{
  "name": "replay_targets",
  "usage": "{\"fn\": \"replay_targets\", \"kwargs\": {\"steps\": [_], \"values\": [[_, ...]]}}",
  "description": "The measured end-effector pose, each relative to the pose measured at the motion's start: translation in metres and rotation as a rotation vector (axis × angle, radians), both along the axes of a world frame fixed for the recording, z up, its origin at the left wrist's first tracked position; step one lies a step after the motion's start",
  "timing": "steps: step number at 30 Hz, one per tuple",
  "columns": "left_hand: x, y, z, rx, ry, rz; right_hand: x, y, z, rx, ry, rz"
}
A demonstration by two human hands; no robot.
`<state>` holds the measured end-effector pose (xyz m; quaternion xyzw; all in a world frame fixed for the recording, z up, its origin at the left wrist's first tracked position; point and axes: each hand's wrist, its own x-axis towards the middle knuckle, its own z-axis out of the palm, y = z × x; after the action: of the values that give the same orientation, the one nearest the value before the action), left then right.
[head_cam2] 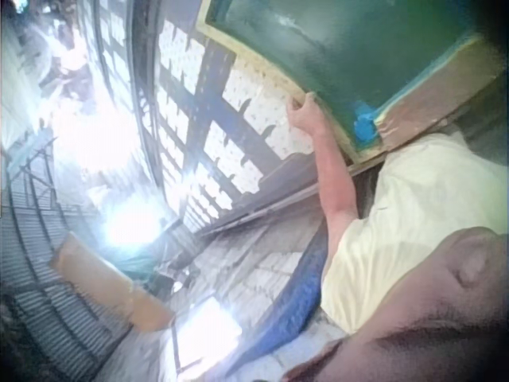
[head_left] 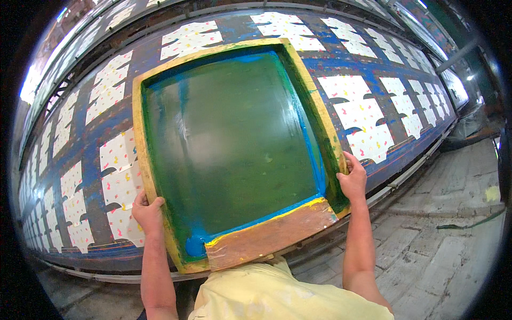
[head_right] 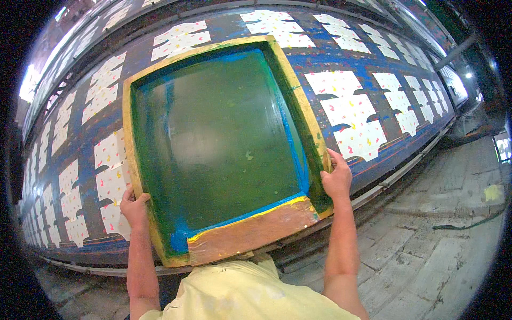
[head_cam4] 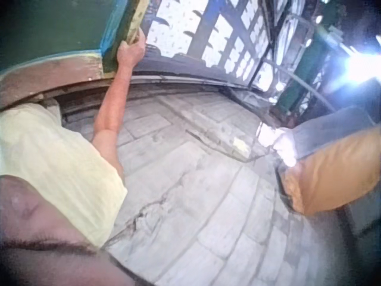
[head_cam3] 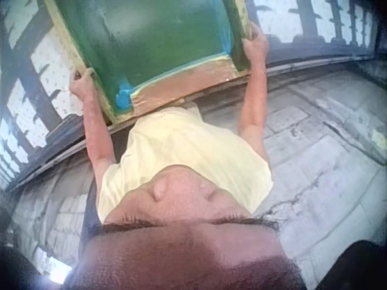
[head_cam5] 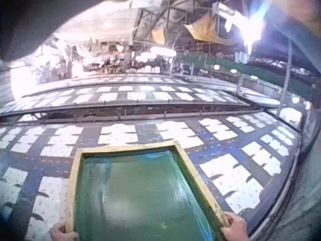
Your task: The person performs screen printing by repeatedly pulling a squeegee across a screen frame filled with green ink to transfer ink onto white sheets arranged on a flat table. The person repositions the screen between passes and continues the process across multiple sheets.
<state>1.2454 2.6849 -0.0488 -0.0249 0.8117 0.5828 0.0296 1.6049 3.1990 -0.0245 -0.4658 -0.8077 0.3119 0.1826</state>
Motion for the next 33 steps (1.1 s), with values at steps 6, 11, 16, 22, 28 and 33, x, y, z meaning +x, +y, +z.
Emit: {"fn": "replay_targets", "kwargs": {"steps": [6, 11, 16, 22, 28, 33], "values": [[0.027, 0.044, 0.006, -0.009, -0.010, 0.012, 0.022, 0.044, -0.009, 0.040, 0.001, 0.039], [0.035, 0.060, 0.011, -0.020, -0.023, 0.024, 0.026, 0.055, -0.007, 0.005, -0.016, 0.024], [0.039, 0.067, 0.012, -0.021, -0.016, 0.024, 0.025, 0.060, -0.005, -0.064, 0.009, 0.019], [0.036, 0.067, 0.004, -0.031, -0.049, 0.033, 0.030, 0.065, -0.008, -0.056, 0.052, 0.103], [0.035, 0.059, 0.000, -0.157, -0.044, -0.086, 0.020, 0.034, 0.040, 0.449, -0.182, 0.325], [0.029, 0.050, -0.012, -0.200, 0.186, -0.201, 0.028, -0.065, 0.078, 0.075, -0.043, 1.023]]}}
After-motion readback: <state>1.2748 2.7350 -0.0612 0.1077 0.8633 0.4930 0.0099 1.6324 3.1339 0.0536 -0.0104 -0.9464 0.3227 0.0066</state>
